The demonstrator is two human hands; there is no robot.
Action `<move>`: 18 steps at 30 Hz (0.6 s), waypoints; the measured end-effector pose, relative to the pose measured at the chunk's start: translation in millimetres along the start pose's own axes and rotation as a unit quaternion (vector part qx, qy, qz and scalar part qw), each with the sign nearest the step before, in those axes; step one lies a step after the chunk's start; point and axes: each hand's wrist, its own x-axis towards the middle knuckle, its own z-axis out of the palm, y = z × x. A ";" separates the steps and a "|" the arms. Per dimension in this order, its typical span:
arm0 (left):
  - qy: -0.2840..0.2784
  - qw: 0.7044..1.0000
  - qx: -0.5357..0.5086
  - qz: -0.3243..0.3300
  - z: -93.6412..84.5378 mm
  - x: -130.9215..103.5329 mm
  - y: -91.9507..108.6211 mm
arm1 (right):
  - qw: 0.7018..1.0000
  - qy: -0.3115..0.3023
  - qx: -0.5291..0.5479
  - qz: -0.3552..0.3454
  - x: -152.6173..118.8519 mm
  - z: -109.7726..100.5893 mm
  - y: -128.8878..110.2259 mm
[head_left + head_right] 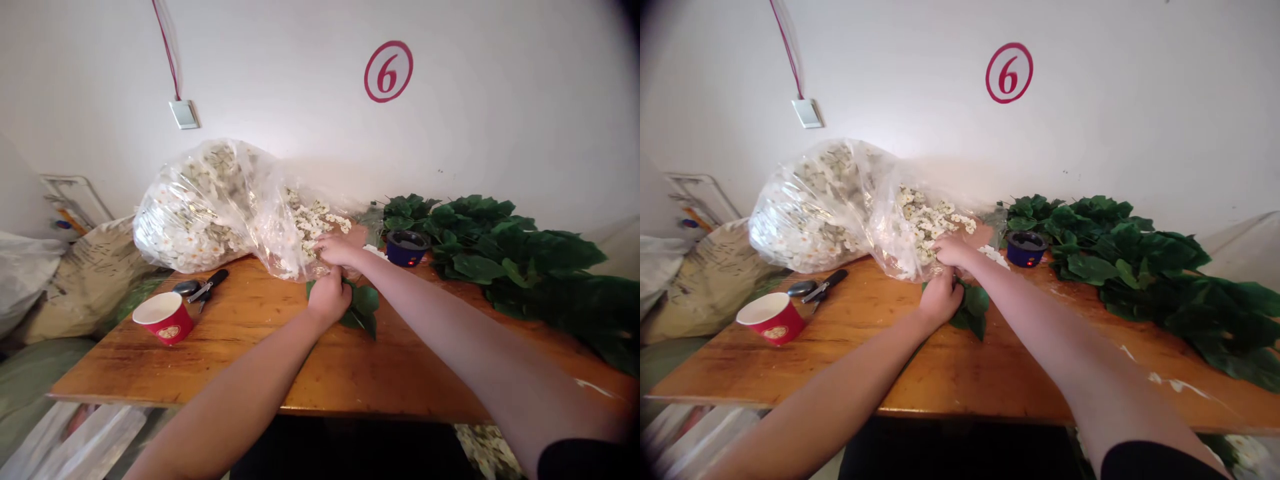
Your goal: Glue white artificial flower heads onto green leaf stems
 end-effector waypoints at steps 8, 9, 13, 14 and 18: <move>0.016 0.995 -0.097 -0.005 -3.7 -0.3 -1.1 | 0.985 0.164 0.056 0.011 -19.1 -11.5 1.8; 0.016 0.993 -0.113 -0.005 -3.8 0.0 -1.8 | 0.976 0.201 0.078 0.011 -28.3 -16.4 0.7; 0.015 0.980 -0.197 -0.017 -3.0 2.7 -5.8 | 0.952 0.254 0.169 0.028 -72.0 -31.2 -6.1; 0.014 0.974 -0.224 -0.027 -2.8 3.9 -6.7 | 0.949 0.253 0.187 0.028 -82.7 -32.9 -7.5; 0.000 0.941 -0.325 -0.090 -4.8 9.4 -7.8 | 0.949 0.208 0.238 0.012 -114.8 -33.8 -7.8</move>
